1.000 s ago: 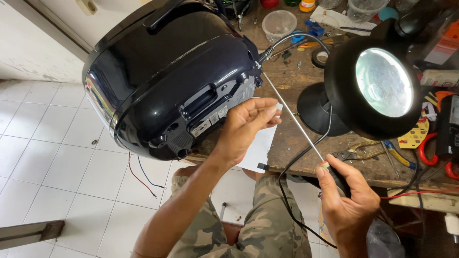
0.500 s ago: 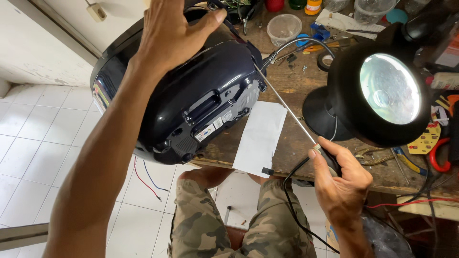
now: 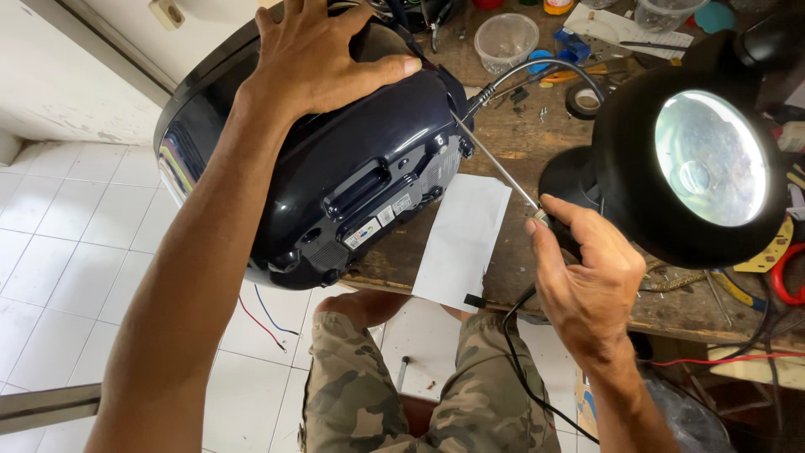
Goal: The person places a black rice cooker upside down on a workbench and uses a screwdriver to remove screws from the bottom casing. The person systematically unscrews multiple screws around the base of the appliance.
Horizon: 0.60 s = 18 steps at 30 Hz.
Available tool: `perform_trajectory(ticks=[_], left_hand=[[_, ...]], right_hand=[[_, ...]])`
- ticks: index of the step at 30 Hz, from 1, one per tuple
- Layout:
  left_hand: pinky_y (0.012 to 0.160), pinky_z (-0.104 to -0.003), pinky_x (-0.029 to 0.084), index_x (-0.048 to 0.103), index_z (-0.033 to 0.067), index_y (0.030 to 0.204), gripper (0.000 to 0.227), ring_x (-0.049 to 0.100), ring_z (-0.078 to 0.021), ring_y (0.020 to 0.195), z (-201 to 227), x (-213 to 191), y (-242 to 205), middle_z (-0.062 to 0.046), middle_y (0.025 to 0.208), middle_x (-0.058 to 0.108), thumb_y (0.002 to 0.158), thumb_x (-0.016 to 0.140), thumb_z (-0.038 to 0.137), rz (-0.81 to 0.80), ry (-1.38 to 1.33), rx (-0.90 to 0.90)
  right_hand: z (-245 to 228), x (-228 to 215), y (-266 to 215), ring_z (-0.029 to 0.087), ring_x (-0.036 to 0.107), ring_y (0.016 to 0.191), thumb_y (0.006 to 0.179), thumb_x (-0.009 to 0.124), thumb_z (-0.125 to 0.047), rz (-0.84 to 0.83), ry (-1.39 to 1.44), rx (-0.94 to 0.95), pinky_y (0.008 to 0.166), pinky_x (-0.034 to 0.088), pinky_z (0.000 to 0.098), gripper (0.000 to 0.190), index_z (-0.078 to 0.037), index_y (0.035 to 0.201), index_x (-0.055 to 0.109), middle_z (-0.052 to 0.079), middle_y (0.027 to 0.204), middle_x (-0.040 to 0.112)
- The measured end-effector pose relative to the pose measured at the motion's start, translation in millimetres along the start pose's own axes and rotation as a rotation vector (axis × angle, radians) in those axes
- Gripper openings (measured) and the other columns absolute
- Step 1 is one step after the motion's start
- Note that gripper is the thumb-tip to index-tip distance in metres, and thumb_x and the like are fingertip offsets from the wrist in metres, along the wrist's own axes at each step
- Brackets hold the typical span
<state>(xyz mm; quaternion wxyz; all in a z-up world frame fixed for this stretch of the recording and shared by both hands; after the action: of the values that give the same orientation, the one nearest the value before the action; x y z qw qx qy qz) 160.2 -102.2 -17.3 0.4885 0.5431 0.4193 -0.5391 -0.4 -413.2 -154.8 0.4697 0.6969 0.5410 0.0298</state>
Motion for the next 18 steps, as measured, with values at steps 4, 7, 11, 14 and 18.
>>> perform_trajectory(ticks=[4,7,11,14,18], left_hand=[[0.125,-0.076,0.005,0.054,0.0261,0.167,0.089,0.012,-0.0449,0.163,1.6,0.3,-1.8,-0.022,0.179,0.021,0.098,0.054,0.081,0.005,-0.043,-0.004],[0.125,-0.073,0.007,0.055,0.0298,0.167,0.081,0.014,-0.0445,0.162,-5.1,7.0,3.8,-0.018,0.178,0.022,0.102,0.055,0.078,0.042,-0.017,0.031],[0.120,-0.069,0.013,0.062,0.0277,0.160,0.078,0.024,-0.0461,0.156,-7.4,10.9,5.7,-0.020,0.171,0.035,0.103,0.055,0.080,0.095,0.006,0.088],[0.118,-0.069,0.015,0.064,0.0292,0.156,0.072,0.027,-0.0467,0.153,-8.3,10.6,5.9,-0.018,0.168,0.038,0.102,0.059,0.078,0.118,0.002,0.101],[0.114,-0.072,0.019,0.067,0.0301,0.149,0.062,0.032,-0.0506,0.149,-6.6,8.8,4.0,-0.018,0.164,0.044,0.104,0.063,0.072,0.134,-0.014,0.142]], right_hand=[[-1.9,-5.7,6.1,0.033,0.079,0.104,0.106,0.081,0.003,-0.033,0.002,-0.018,0.095,0.060,0.0411,0.019,0.012,0.123,0.080,0.023,0.118,0.083],[-0.2,-6.0,5.7,0.033,0.079,0.102,0.107,0.082,0.008,-0.025,0.019,-0.030,0.095,0.061,0.0407,0.017,0.014,0.123,0.079,0.025,0.117,0.083],[1.6,-2.7,4.1,0.033,0.078,0.100,0.106,0.084,0.006,-0.014,-0.005,-0.033,0.091,0.060,0.0410,0.019,0.013,0.123,0.080,0.023,0.116,0.083],[1.5,-3.6,5.4,0.033,0.079,0.102,0.106,0.083,0.007,-0.020,0.012,-0.027,0.093,0.061,0.0409,0.018,0.014,0.123,0.080,0.024,0.116,0.083],[2.3,-5.1,3.2,0.034,0.079,0.102,0.107,0.083,0.008,-0.009,0.020,-0.033,0.094,0.061,0.0407,0.019,0.015,0.124,0.079,0.025,0.118,0.083]])
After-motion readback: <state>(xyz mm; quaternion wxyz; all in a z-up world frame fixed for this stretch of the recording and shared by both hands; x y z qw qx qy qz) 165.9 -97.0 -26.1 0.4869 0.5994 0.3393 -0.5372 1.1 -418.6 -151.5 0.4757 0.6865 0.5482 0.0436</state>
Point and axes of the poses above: each hand's wrist, its own y-axis towards the middle knuckle, its own x-axis out of the palm, z = x × y, the point moved 1 cm from there along y, towards the middle knuckle
